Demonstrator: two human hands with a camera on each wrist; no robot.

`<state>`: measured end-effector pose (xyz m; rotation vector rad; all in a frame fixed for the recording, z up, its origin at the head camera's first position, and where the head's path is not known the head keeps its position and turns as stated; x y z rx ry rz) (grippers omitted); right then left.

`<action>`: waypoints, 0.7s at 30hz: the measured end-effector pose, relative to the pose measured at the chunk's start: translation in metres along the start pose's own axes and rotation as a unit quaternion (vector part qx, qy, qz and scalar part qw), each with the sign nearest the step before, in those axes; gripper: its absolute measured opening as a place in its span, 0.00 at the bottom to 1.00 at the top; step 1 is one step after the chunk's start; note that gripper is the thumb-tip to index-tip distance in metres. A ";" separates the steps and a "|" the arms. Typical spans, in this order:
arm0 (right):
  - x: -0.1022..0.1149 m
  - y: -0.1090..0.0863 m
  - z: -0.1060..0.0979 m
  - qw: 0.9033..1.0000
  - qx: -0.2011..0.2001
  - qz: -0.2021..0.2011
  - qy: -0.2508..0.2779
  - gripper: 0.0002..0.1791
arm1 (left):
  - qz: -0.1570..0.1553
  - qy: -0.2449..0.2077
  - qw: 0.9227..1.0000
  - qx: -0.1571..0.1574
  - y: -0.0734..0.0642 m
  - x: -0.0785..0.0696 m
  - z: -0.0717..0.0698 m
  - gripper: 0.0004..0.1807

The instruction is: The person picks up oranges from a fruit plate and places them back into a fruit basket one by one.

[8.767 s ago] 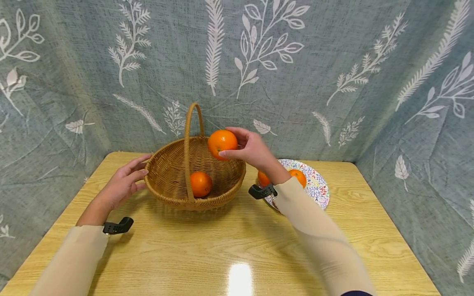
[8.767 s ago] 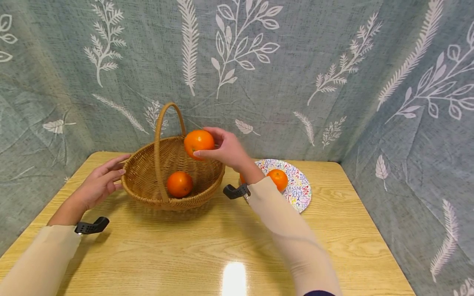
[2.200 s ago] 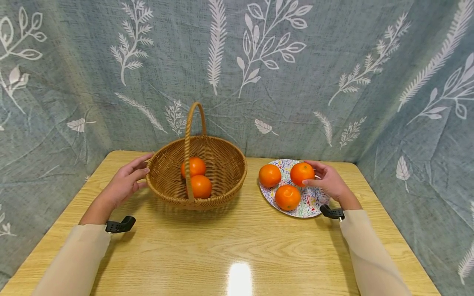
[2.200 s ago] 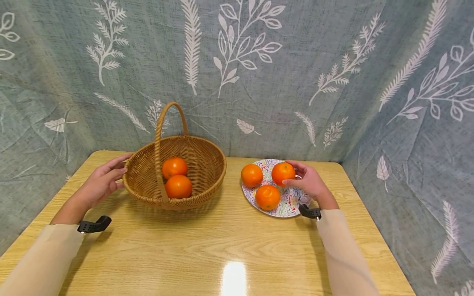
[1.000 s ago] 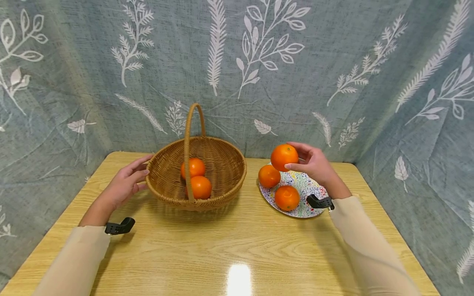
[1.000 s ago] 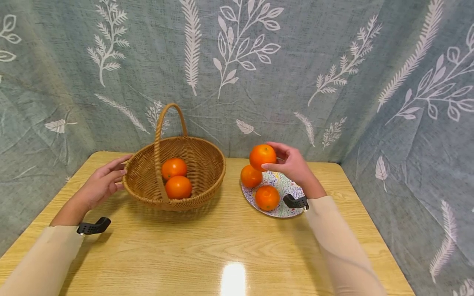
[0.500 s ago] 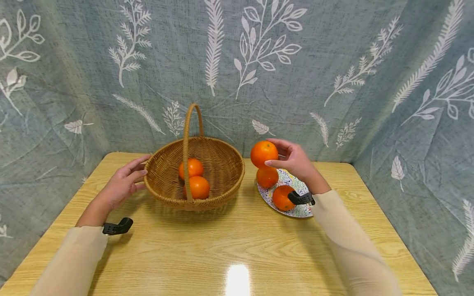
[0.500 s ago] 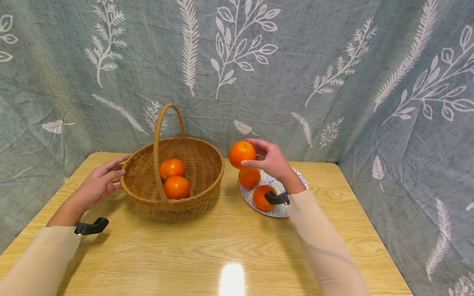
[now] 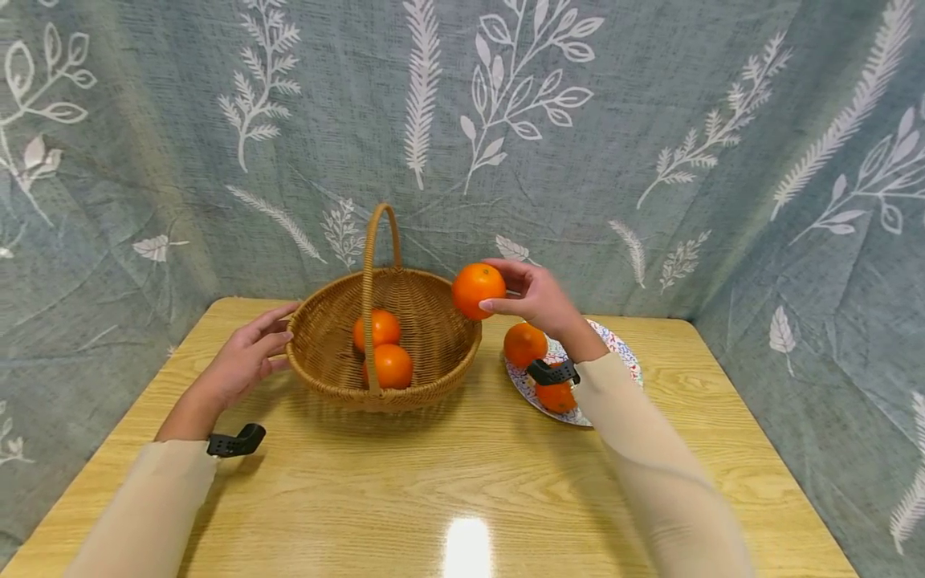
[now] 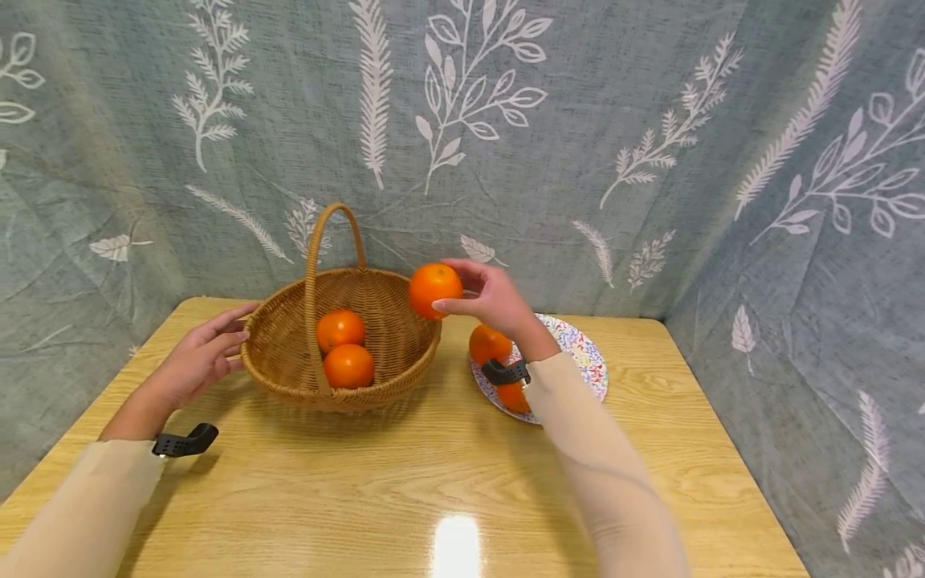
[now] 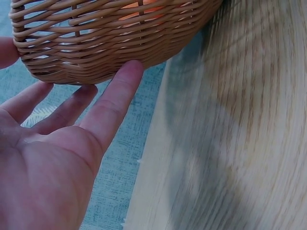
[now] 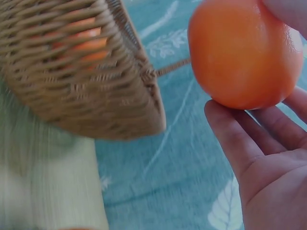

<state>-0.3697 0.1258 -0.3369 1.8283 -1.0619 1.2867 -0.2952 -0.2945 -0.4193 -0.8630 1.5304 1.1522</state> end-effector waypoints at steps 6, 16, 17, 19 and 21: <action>0.009 0.019 0.019 1.000 0.019 -0.013 0.003 0.35 | -0.007 0.008 1.000 -0.003 0.000 -0.001 -0.001 0.35; 0.022 0.045 0.047 0.999 0.043 -0.026 0.004 0.34 | -0.009 0.012 1.000 -0.004 -0.001 -0.001 0.000 0.36; 0.022 0.047 0.049 0.999 0.042 -0.027 0.002 0.33 | -0.009 0.013 1.000 -0.004 -0.002 -0.002 0.000 0.36; 0.023 0.052 0.055 0.999 0.041 -0.027 0.001 0.33 | -0.011 0.017 1.000 -0.003 -0.002 -0.002 0.000 0.36; 0.024 0.056 0.061 0.999 0.042 -0.026 -0.002 0.33 | -0.011 0.021 1.000 -0.003 -0.002 -0.002 -0.001 0.36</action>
Point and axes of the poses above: each hand's wrist, its own y-axis towards the middle knuckle, its own z-axis out of the palm, x = y × z, the point moved 4 cm from there along y, towards the middle knuckle, and after that the axes turned 8 degrees about z, right-handed, at the moved point
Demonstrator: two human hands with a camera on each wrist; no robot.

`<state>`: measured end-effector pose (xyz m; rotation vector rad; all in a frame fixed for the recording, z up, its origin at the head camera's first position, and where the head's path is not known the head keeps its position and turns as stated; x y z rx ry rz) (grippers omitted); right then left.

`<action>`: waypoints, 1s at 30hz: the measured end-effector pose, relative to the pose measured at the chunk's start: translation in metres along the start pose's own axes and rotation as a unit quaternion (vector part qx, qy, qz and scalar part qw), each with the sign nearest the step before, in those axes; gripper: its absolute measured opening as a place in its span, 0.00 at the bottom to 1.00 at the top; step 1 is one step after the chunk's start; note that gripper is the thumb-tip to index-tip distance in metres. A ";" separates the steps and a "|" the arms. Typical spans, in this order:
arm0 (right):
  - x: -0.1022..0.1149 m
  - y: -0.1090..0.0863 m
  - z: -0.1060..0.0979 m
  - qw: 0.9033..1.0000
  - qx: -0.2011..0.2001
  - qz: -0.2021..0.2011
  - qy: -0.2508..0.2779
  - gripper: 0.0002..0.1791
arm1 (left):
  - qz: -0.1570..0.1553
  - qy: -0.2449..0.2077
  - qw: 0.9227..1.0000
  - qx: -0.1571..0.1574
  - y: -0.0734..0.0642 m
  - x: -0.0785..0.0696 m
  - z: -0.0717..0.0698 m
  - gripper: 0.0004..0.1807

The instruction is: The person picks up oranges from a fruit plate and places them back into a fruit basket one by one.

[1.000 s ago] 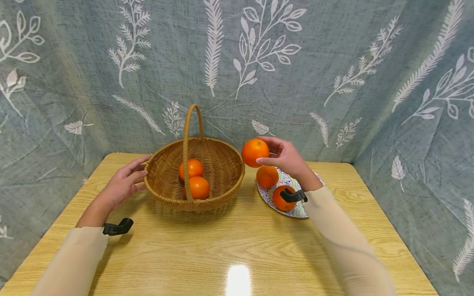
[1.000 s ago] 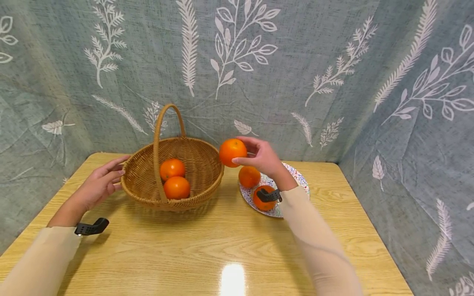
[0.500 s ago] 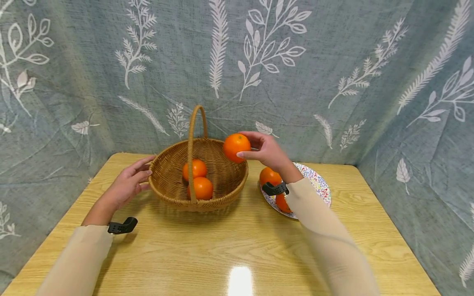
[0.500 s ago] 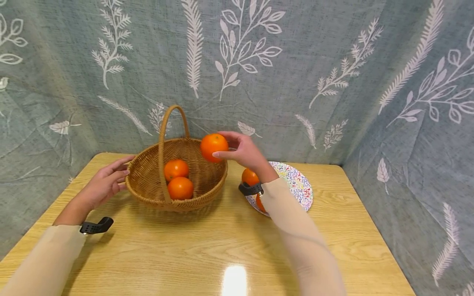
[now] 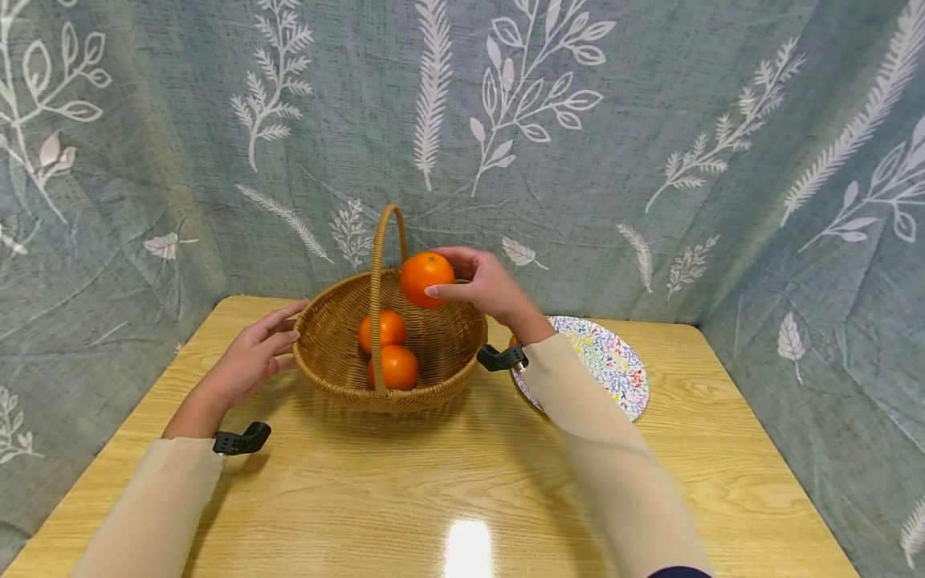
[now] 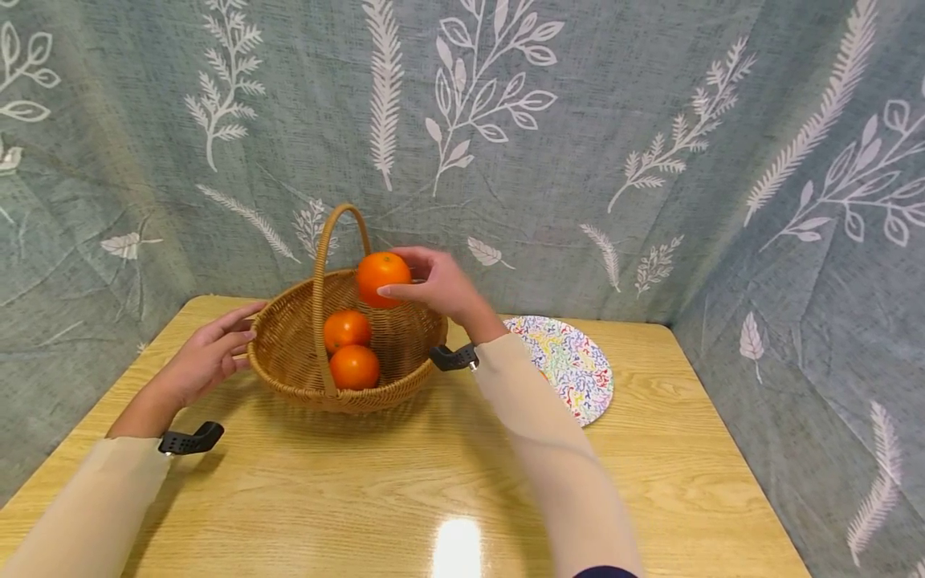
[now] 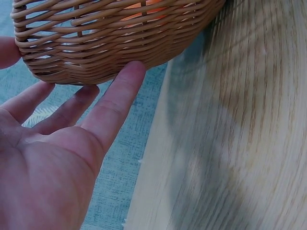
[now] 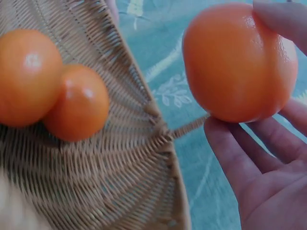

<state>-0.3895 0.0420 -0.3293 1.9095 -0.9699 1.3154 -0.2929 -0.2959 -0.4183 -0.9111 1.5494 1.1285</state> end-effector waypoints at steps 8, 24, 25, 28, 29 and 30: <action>0.001 0.018 0.028 1.000 0.016 0.014 0.001 0.31 | 0.007 -0.007 1.000 0.000 0.001 0.000 0.001 0.36; 0.006 0.044 0.077 0.987 0.075 0.050 -0.131 0.30 | 0.012 -0.023 1.000 -0.001 -0.002 -0.001 0.000 0.35; 0.006 0.045 0.079 0.986 0.077 0.051 -0.142 0.31 | 0.012 -0.021 1.000 -0.001 -0.002 -0.001 0.000 0.35; 0.006 0.049 0.084 0.982 0.089 0.054 -0.158 0.31 | 0.011 -0.016 1.000 -0.001 -0.001 -0.001 0.000 0.36; 0.006 0.050 0.086 0.981 0.096 0.052 -0.161 0.31 | 0.010 -0.014 1.000 -0.001 -0.001 -0.001 0.000 0.36; 0.006 0.052 0.089 0.979 0.104 0.048 -0.166 0.31 | 0.009 -0.013 1.000 -0.001 -0.001 -0.001 0.000 0.36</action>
Point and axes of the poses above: each hand's wrist, its own y-axis towards the middle knuckle, its own z-axis out of the palm, x = y × z, the point moved 4 cm from there along y, towards the middle knuckle, and after that the axes turned 8 degrees about z, right-handed, at the moved point
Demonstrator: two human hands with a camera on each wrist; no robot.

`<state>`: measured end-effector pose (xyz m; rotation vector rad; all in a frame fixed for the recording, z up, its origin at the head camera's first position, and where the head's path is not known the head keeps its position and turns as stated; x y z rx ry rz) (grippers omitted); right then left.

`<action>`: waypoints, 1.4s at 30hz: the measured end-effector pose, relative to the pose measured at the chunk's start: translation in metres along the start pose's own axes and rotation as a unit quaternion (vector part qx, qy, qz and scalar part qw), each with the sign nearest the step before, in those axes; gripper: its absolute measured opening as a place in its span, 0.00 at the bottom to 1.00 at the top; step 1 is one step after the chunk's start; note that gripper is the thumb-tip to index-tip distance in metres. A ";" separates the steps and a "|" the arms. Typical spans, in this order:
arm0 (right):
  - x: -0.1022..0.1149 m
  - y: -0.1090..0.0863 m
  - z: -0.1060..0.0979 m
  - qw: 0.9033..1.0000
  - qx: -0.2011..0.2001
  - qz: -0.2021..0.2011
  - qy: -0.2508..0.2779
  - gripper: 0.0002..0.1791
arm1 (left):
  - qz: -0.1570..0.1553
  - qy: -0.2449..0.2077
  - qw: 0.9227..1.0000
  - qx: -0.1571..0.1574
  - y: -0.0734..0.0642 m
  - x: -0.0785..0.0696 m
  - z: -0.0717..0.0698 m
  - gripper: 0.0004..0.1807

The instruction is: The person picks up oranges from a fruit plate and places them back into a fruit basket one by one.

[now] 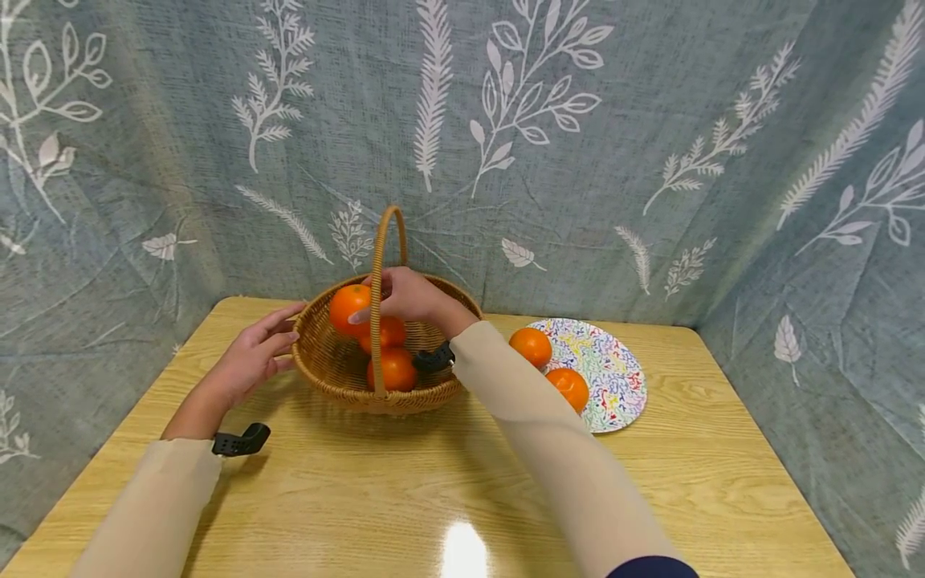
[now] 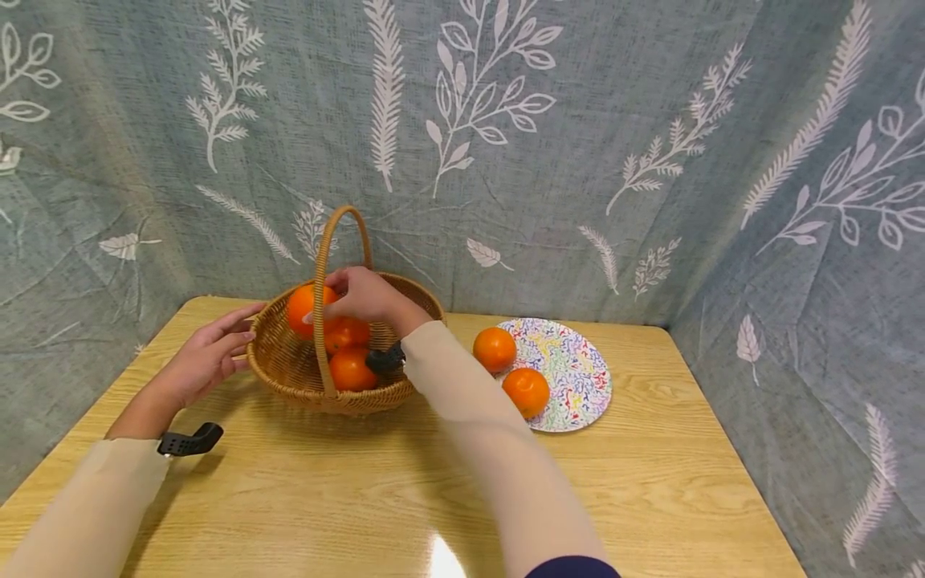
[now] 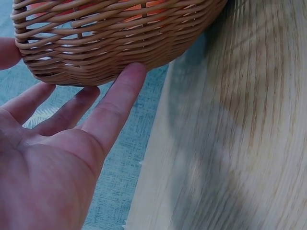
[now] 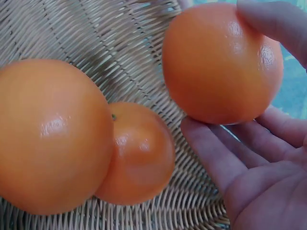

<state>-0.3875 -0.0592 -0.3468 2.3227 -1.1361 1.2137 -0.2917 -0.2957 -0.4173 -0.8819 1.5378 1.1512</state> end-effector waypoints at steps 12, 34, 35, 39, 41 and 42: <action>0.007 0.010 0.018 0.996 0.042 0.026 -0.079 0.29 | 0.005 0.001 1.000 0.003 0.001 -0.002 0.002 0.36; 0.015 0.013 0.037 0.987 0.070 -0.015 -0.144 0.18 | 0.002 -0.001 1.000 0.005 0.001 -0.001 0.002 0.35; 0.016 0.013 0.038 0.985 0.074 -0.018 -0.154 0.19 | 0.002 -0.004 1.000 0.005 0.001 -0.002 0.002 0.35; 0.018 0.015 0.041 0.981 0.080 0.000 -0.174 0.31 | 0.006 -0.014 1.000 0.005 0.002 -0.002 0.003 0.35; 0.017 0.015 0.042 0.980 0.078 0.011 -0.181 0.38 | 0.006 -0.016 1.000 0.004 0.002 -0.002 0.003 0.35; 0.017 0.014 0.042 0.981 0.077 0.015 -0.179 0.38 | 0.005 -0.015 1.000 0.004 0.002 -0.001 0.002 0.35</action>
Point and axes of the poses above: each hand's wrist, its own y-axis towards the middle knuckle, its own z-axis out of the palm, x = y × z, the point moved 4 cm from there along y, towards the middle knuckle, and after that the axes turned 8 degrees about z, right-handed, at the moved point
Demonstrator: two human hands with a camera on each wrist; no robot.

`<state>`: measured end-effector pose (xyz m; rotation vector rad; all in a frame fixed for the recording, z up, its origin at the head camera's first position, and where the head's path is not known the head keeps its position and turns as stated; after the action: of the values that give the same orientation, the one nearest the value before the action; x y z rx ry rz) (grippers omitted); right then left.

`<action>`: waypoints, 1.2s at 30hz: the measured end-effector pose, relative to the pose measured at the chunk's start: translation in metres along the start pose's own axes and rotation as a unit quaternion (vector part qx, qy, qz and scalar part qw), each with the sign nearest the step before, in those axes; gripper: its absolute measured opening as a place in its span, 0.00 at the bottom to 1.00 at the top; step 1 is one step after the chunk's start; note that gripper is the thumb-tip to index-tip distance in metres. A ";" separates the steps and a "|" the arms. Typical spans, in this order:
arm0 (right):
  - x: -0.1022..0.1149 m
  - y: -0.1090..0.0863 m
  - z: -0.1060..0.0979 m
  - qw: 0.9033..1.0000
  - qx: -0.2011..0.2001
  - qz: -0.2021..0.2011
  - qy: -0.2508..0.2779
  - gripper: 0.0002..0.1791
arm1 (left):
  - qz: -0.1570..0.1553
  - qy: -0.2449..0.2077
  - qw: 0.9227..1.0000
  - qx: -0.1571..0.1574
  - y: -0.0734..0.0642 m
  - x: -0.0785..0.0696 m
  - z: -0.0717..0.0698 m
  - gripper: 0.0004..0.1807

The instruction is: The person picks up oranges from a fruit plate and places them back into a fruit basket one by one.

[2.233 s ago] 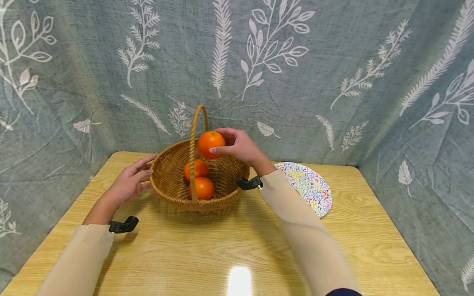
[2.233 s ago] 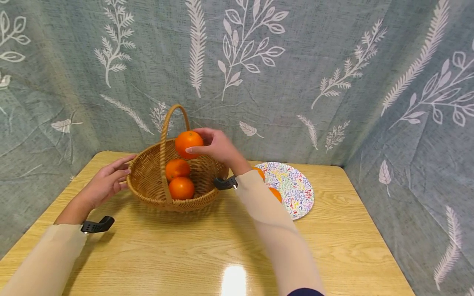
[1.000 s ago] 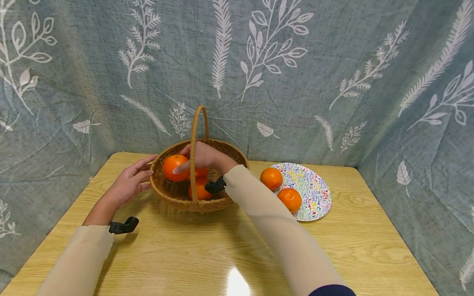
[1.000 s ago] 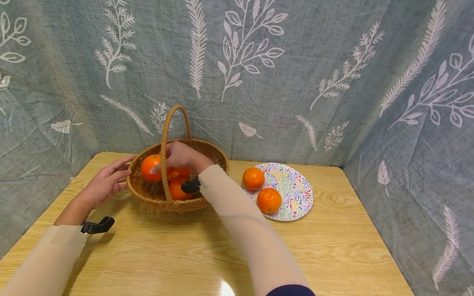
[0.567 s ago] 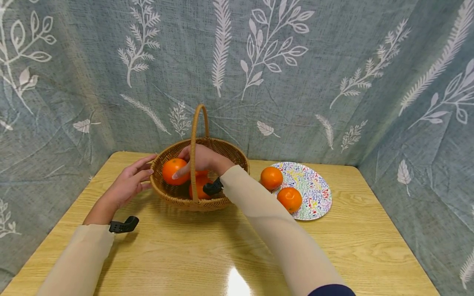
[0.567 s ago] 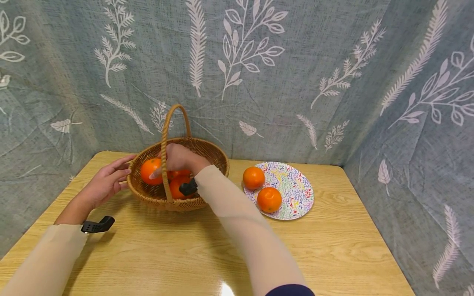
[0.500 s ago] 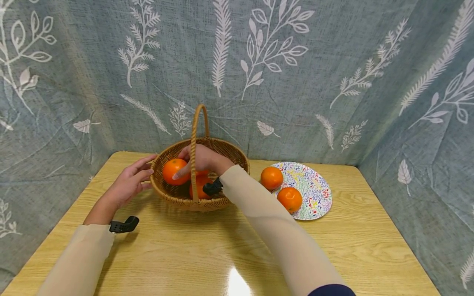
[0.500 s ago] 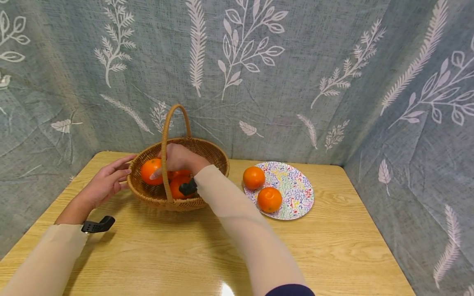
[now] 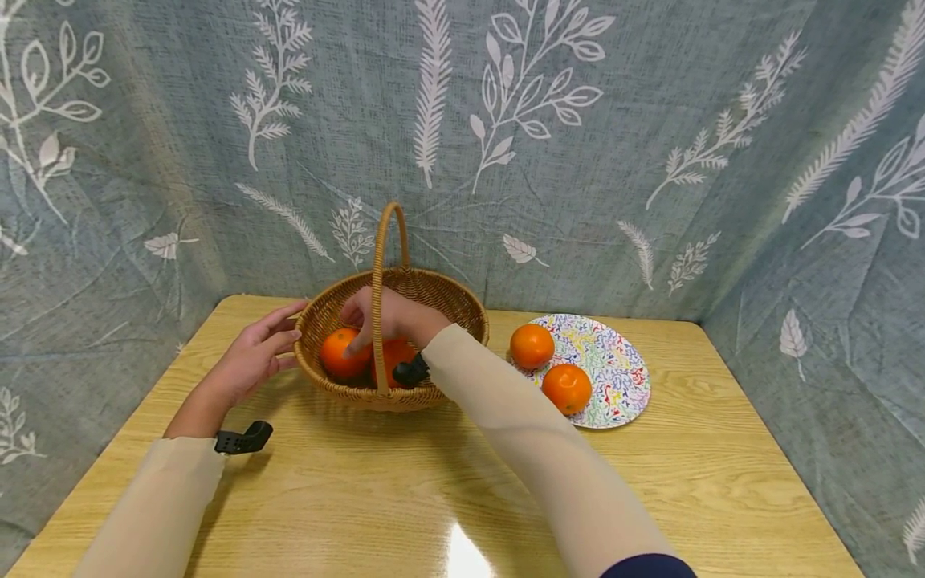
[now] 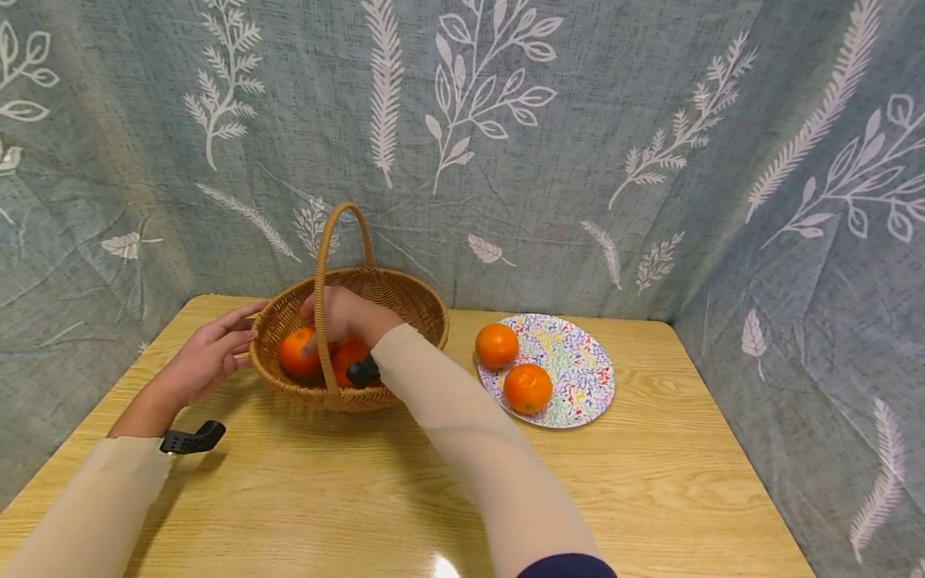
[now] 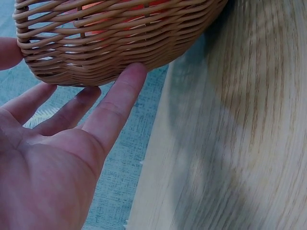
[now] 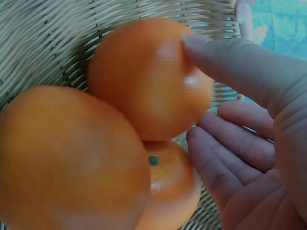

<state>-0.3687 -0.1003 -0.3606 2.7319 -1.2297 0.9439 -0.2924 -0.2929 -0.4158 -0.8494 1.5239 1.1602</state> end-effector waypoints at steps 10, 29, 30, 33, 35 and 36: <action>-0.010 -0.019 -0.013 1.000 -0.029 0.005 -0.003 0.33 | -0.016 0.033 0.999 -0.003 -0.001 0.001 -0.002 0.36; -0.063 -0.104 -0.058 0.986 -0.116 -0.038 0.116 0.30 | -0.012 0.031 0.999 0.001 0.000 -0.002 0.000 0.36; -0.069 -0.109 -0.060 0.983 -0.125 -0.037 0.130 0.30 | -0.012 0.031 0.999 0.002 0.000 -0.002 0.000 0.36; -0.086 -0.123 -0.061 0.971 -0.157 -0.038 0.173 0.29 | -0.009 0.025 1.000 0.003 0.001 0.000 0.000 0.35; -0.097 -0.134 -0.059 0.963 -0.173 -0.030 0.205 0.28 | -0.007 0.021 1.000 0.003 0.001 0.001 -0.001 0.35; -0.102 -0.139 -0.058 0.958 -0.181 -0.028 0.220 0.28 | -0.007 0.020 1.000 0.003 0.001 0.002 -0.001 0.35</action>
<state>-0.3569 0.0790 -0.3345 2.1163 -1.1010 1.1114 -0.2944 -0.2935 -0.4170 -0.8832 1.5509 1.1330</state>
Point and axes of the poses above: each hand's wrist, its own y-axis towards the middle knuckle, its own z-axis out of the palm, x = y × z, the point moved 4 cm from there along y, towards the middle knuckle, and after that the axes turned 8 degrees about z, right-handed, at the moved point
